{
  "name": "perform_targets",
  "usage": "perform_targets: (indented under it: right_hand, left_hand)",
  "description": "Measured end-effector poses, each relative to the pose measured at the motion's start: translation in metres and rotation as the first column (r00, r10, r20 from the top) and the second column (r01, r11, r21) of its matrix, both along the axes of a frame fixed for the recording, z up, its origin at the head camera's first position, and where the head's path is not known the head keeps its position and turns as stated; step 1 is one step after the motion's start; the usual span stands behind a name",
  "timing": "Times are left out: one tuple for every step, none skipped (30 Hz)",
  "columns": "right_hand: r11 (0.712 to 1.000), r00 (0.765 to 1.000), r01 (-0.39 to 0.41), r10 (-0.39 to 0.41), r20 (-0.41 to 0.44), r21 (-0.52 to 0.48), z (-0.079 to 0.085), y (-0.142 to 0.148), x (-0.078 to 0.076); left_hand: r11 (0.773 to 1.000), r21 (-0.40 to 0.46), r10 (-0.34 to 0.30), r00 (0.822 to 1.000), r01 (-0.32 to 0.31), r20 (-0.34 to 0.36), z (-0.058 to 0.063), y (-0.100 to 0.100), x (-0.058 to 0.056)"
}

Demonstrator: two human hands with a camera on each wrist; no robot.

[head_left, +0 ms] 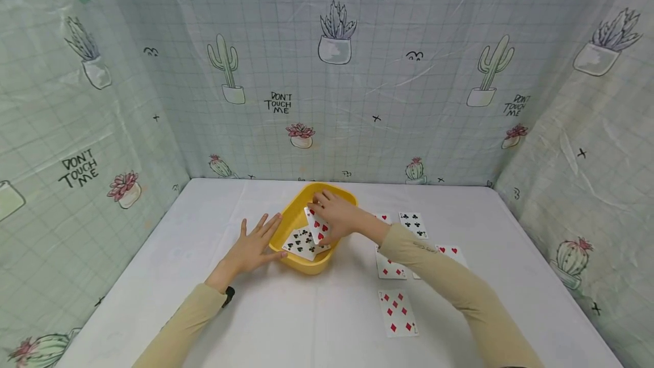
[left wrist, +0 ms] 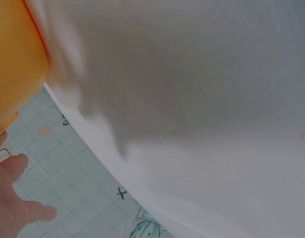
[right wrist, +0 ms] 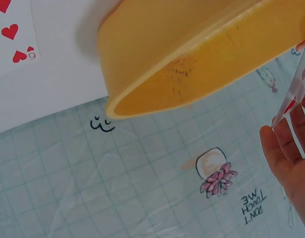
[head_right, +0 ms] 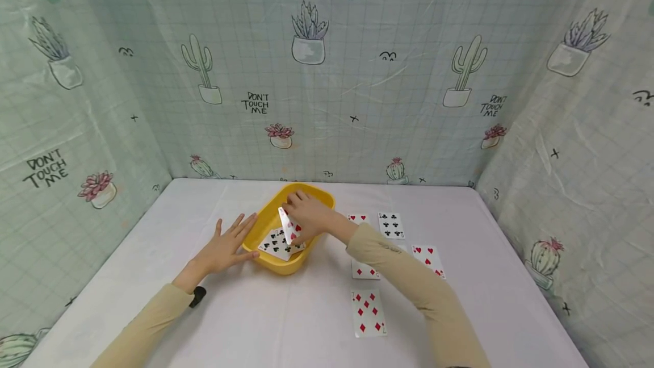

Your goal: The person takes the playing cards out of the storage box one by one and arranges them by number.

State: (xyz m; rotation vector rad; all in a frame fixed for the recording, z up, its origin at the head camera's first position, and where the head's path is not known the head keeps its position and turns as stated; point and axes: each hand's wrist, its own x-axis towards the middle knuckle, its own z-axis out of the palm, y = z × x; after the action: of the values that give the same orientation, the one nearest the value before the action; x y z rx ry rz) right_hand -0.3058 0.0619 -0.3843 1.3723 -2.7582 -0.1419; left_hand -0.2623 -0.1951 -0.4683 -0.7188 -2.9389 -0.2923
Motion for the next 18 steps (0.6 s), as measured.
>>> perform_targets:
  right_hand:
    - [1.0,1.0,-0.006,0.006,0.003,-0.005,0.001,0.001,0.002]
    - [1.0,1.0,-0.008,0.008,0.007,-0.011,0.002,0.003,0.003]
    - [1.0,1.0,-0.013,0.013,0.005,-0.016,0.002,0.005,0.004]
    - [1.0,1.0,-0.017,0.017,0.0,-0.016,0.001,0.006,0.005]
    - [1.0,1.0,-0.02,0.02,-0.002,-0.015,0.001,0.008,0.007]
    - [1.0,1.0,-0.024,0.024,-0.01,-0.013,0.001,0.01,0.009]
    - [1.0,0.999,-0.029,0.029,-0.021,-0.011,0.001,0.012,0.01]
    - [0.999,0.999,-0.033,0.033,-0.034,-0.007,0.0,0.014,0.012]
    - [0.999,0.998,-0.039,0.038,-0.046,-0.004,0.0,0.016,0.014]
    - [0.999,0.997,-0.044,0.044,-0.056,0.0,-0.001,0.018,0.017]
    - [0.999,0.997,-0.048,0.048,-0.062,0.0,-0.001,0.021,0.02]
    - [0.999,0.996,-0.052,0.052,-0.068,-0.003,-0.002,0.023,0.023]
    - [0.998,0.996,-0.056,0.055,-0.07,-0.004,-0.003,0.025,0.025]
    - [0.998,0.996,-0.057,0.056,-0.068,-0.006,-0.004,0.028,0.028]
    - [0.998,0.996,-0.059,0.058,-0.066,-0.01,-0.005,0.03,0.032]
    - [0.998,0.996,-0.061,0.06,-0.065,-0.011,-0.006,0.033,0.035]
    - [0.998,0.996,-0.06,0.059,-0.06,-0.013,-0.007,0.036,0.037]
    - [0.998,0.997,-0.059,0.058,-0.056,-0.016,-0.009,0.039,0.04]
  left_hand:
    - [1.0,0.001,-0.001,1.0,0.001,-0.003,0.0,0.0,0.0]
    - [1.0,0.0,-0.001,1.0,0.001,-0.005,0.0,0.0,0.0]
    - [1.0,-0.001,-0.001,1.0,0.001,-0.006,0.0,0.0,0.0]
    - [1.0,-0.003,-0.001,1.0,0.001,-0.008,0.0,0.0,0.0]
    - [1.0,-0.007,-0.002,1.0,0.002,-0.008,0.0,0.0,0.0]
    - [1.0,-0.009,-0.001,1.0,0.001,-0.01,0.0,-0.001,0.0]
    - [1.0,-0.011,-0.001,1.0,0.001,-0.012,0.001,0.0,0.0]
    - [1.0,-0.012,-0.001,1.0,0.001,-0.009,0.001,0.0,0.0]
    - [1.0,-0.012,-0.001,1.0,0.001,-0.009,0.001,0.0,0.0]
    - [1.0,-0.01,-0.001,1.0,0.001,-0.01,0.001,0.0,0.0]
    - [1.0,-0.009,0.0,1.0,0.0,-0.01,0.001,0.0,0.0]
    - [1.0,-0.007,0.0,1.0,0.0,-0.011,0.001,0.0,0.0]
    - [1.0,-0.004,-0.001,1.0,0.001,-0.012,0.001,0.0,0.0]
    - [1.0,0.001,-0.004,1.0,0.004,-0.014,0.001,0.001,0.0]
    - [1.0,0.004,-0.004,1.0,0.004,-0.015,0.001,0.001,0.001]
    - [1.0,0.007,-0.006,1.0,0.006,-0.018,0.001,0.001,0.001]
    - [1.0,0.01,-0.007,1.0,0.007,-0.017,0.001,0.001,0.001]
    - [1.0,0.011,-0.008,1.0,0.008,-0.017,0.001,0.001,0.001]
